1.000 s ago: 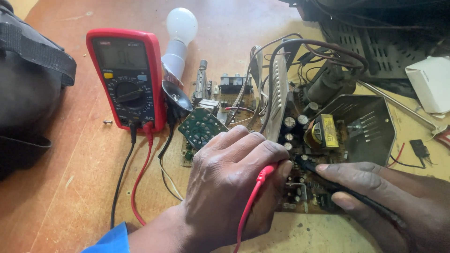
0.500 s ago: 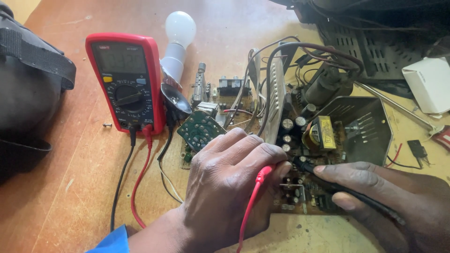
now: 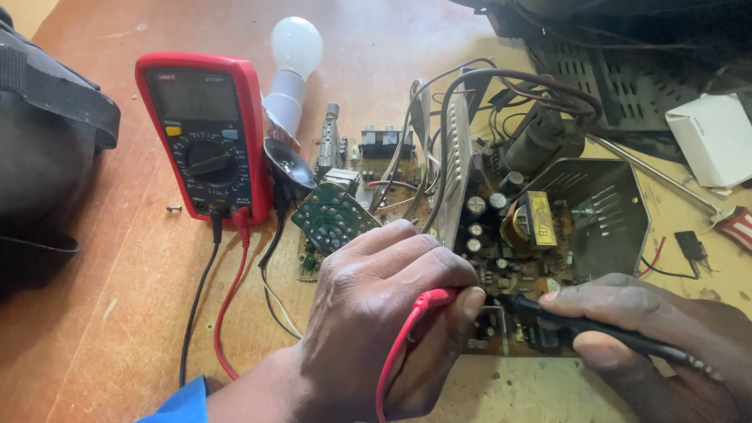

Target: Testing an electronic circuit board using a digital multimeter to diagnose faults by checking various components and solder joints.

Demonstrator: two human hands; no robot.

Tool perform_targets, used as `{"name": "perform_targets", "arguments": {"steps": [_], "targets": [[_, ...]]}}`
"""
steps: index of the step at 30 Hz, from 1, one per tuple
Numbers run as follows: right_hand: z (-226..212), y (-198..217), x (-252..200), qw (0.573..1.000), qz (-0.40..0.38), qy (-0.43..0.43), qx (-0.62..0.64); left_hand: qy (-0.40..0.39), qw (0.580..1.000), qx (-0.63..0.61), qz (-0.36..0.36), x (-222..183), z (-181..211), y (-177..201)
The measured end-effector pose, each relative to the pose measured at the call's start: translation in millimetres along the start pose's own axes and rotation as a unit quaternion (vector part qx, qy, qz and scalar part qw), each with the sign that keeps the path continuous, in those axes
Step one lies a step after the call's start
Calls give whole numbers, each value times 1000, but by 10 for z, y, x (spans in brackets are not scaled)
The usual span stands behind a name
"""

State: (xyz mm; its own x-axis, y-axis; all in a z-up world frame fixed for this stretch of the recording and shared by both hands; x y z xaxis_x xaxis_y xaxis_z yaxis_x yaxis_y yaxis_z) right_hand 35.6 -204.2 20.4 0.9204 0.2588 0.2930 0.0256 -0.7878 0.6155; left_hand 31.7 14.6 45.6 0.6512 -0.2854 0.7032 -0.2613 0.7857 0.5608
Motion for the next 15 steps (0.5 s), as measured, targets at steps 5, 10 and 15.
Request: {"name": "perform_targets", "arguments": {"steps": [5, 10, 15], "targets": [[42, 2, 10, 999, -19, 25, -12, 3, 1000, 1, -10, -5, -17, -12], [56, 47, 12, 999, -32, 30, -22, 9, 1000, -3, -7, -8, -20, -8], [117, 16, 28, 996, -53, 40, -59, 10, 1000, 10, -8, -10, -26, -21]]}}
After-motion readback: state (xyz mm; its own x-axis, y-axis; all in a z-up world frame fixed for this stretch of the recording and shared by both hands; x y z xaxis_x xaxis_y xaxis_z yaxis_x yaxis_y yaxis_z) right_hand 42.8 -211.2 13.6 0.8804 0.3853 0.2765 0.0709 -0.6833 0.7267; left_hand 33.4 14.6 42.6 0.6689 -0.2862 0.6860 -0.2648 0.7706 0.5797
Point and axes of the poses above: each hand's wrist, its own x-axis towards the middle knuckle, its own y-axis out of the back of the hand, z = x × y, the point moved 4 cm from there along x, towards the middle knuckle, and after that the axes turned 11 degrees about x, right-handed, at the moved point
